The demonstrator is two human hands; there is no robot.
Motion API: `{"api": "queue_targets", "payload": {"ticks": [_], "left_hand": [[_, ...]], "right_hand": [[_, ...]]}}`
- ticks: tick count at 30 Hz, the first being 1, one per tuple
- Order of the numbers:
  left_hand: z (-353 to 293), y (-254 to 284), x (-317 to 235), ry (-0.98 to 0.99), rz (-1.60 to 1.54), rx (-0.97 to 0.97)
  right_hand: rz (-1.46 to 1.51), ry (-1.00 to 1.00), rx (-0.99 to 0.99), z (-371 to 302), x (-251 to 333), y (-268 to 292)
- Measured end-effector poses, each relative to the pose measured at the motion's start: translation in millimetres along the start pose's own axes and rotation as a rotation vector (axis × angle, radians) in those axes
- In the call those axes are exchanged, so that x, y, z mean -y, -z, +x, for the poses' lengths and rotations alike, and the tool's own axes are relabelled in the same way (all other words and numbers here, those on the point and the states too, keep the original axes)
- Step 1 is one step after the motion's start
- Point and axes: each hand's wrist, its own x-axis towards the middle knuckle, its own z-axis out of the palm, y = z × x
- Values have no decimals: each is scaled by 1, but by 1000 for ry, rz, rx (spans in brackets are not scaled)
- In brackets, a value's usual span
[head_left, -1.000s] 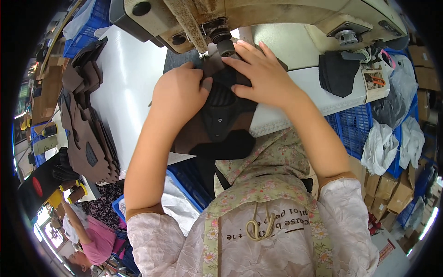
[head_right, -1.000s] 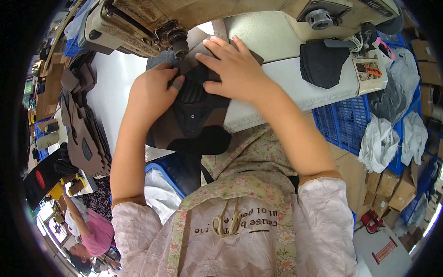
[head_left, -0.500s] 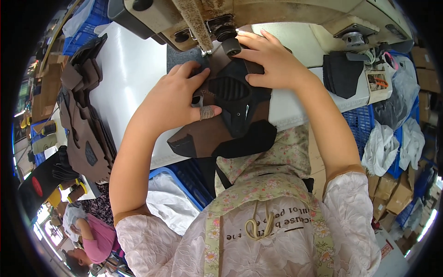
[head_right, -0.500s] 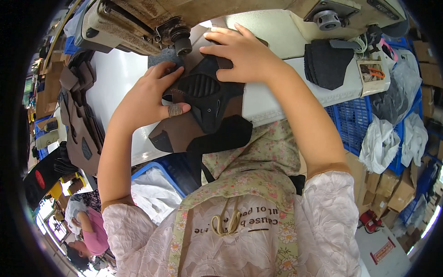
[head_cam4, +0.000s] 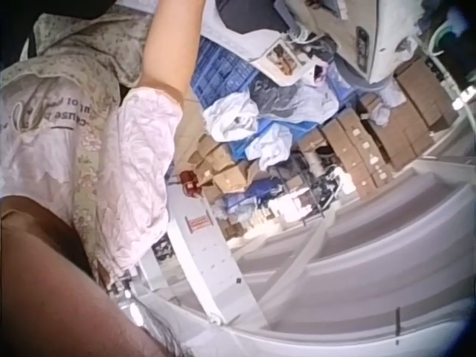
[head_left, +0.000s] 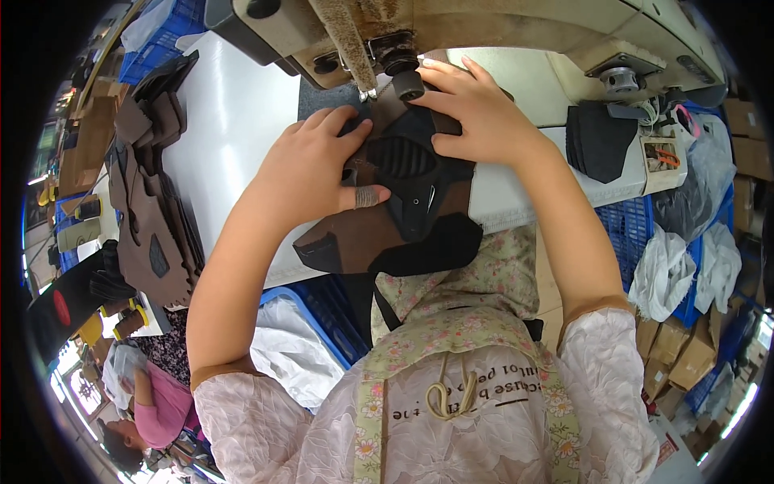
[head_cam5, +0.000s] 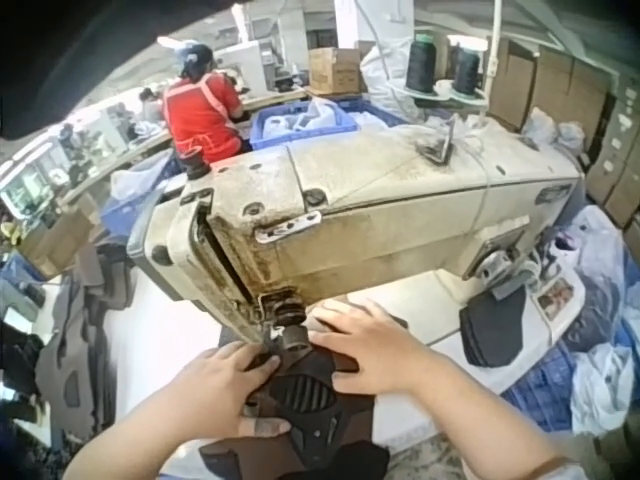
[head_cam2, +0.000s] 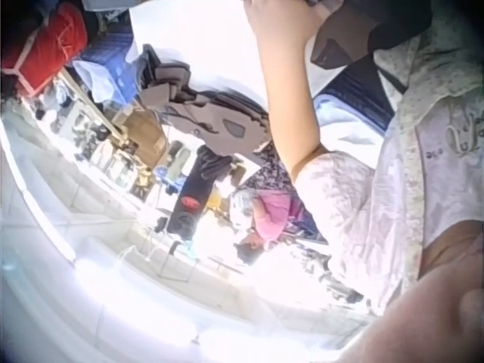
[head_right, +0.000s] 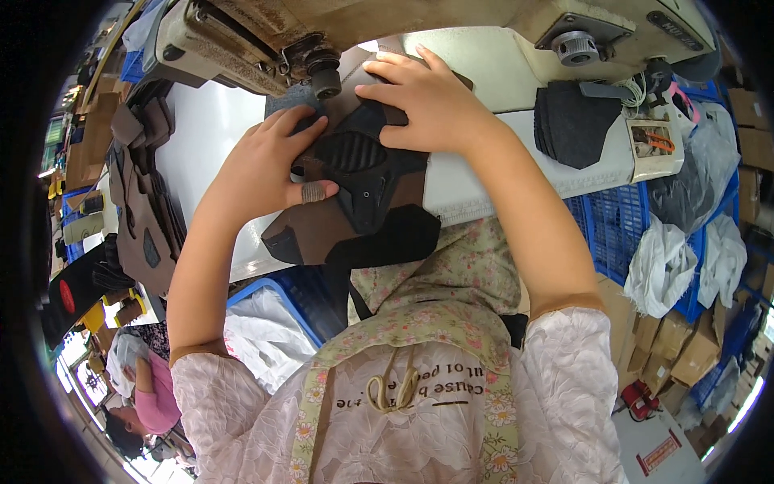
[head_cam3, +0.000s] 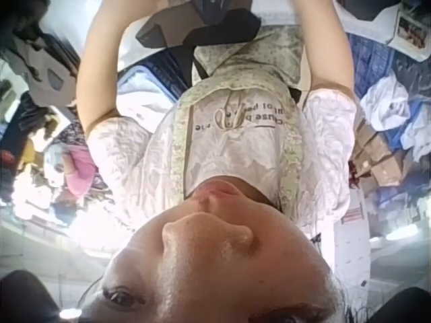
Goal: Sewing together components of a shoe upper using an industrial sewing machine.
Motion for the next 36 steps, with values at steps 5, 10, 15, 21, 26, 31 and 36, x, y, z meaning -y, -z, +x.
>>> {"api": "queue_targets", "payload": {"ticks": [5,10,15,21,26,31,36], "left_hand": [[-2,-4,1,5,-16,-26],[-4,-11,1,-26,16,-84],[-8,-15,-1,-19,20,-127],[-9,-18,-4,0,14,-138],[-9,-19,-4,17,-13,-149],[-7,-23,0,27,-9,-158],[-4,-25,2,30,-24,-186]], "right_hand": [[-182,-98,-37,5,25,-6],[-299,-169,-60,7,41,-10],[-322,-240,-136,1,56,-21],[-315,-254,-136,-2,50,-24],[-304,-256,-155,-3,49,-26],[-308,-247,-161,-2,46,-28],[-338,-233,-165,1,40,-30]]}}
